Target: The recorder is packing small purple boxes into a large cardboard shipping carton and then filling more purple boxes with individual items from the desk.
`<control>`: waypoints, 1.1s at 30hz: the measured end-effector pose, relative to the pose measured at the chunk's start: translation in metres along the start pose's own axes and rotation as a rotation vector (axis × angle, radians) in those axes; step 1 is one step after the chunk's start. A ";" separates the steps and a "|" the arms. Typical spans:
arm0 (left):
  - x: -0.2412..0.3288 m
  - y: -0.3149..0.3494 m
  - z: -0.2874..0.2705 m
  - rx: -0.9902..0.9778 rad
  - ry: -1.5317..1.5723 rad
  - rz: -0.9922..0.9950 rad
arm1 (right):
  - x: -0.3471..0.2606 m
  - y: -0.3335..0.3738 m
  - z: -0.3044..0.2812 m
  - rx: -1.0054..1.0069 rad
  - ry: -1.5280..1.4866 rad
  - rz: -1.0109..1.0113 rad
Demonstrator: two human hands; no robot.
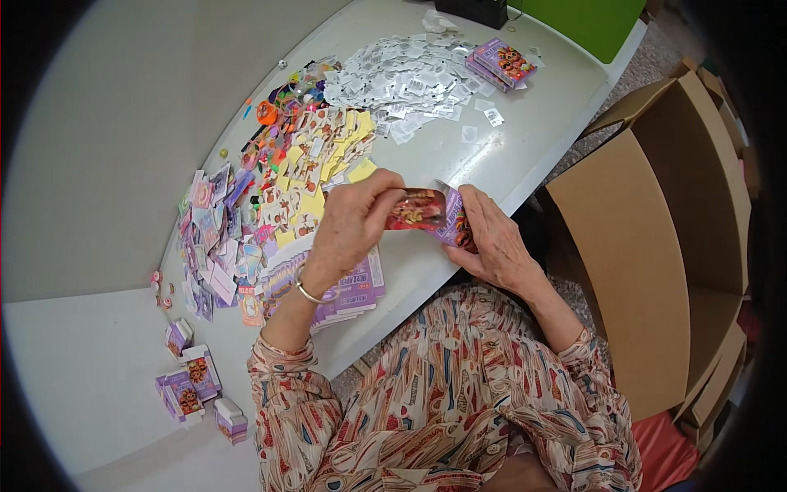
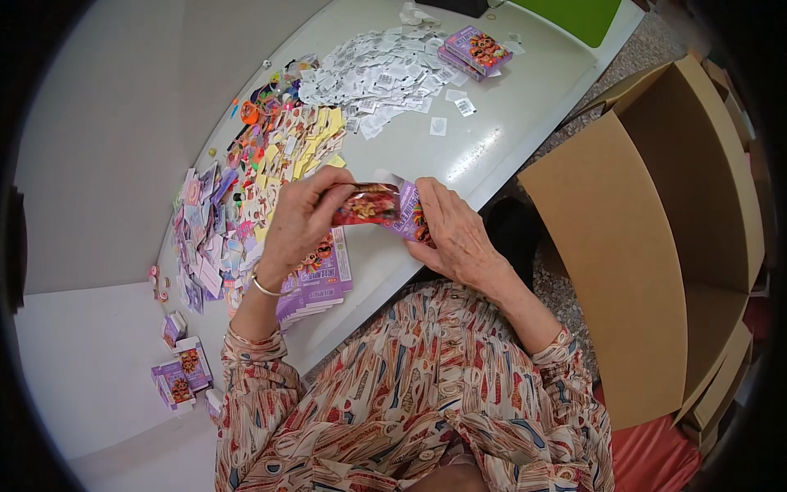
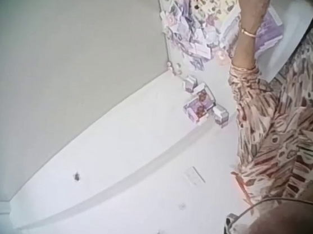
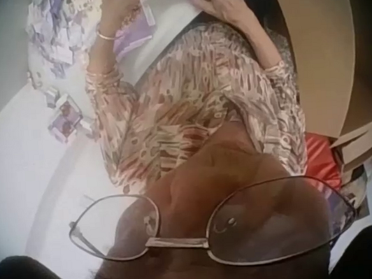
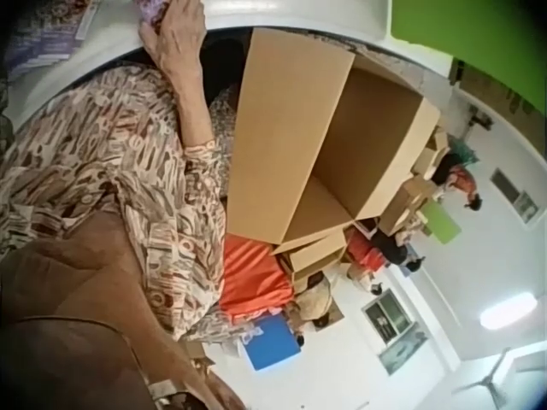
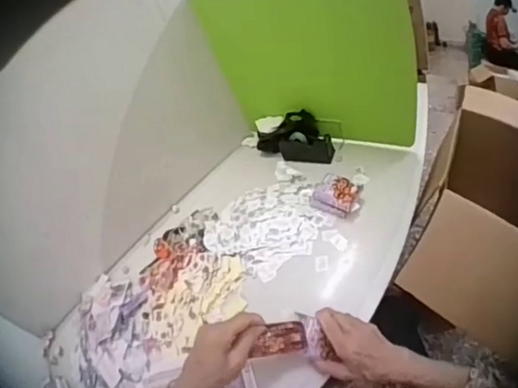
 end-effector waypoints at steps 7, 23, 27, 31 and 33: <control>-0.053 0.001 0.009 -0.027 0.268 -0.154 | 0.000 -0.002 -0.001 0.030 0.040 -0.045; -0.061 0.005 0.018 -0.054 0.146 -0.183 | 0.008 -0.013 -0.002 -0.072 -0.006 -0.001; -0.054 0.004 0.006 0.035 0.041 -0.131 | 0.011 -0.014 -0.004 -0.104 -0.070 0.055; -0.026 0.006 0.010 0.046 -0.042 0.004 | 0.011 -0.010 -0.003 -0.041 -0.036 -0.022; -0.012 0.006 0.015 0.088 -0.151 0.157 | 0.011 -0.011 -0.002 -0.088 -0.015 0.003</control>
Point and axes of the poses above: each hand's wrist, its own y-axis away from the middle knuckle, its own z-axis out of the palm, x = y × z, the point moved 7 cm from there along -y, towards the middle knuckle, and after that the axes turned 6 degrees about -x, right-handed, at the moved point
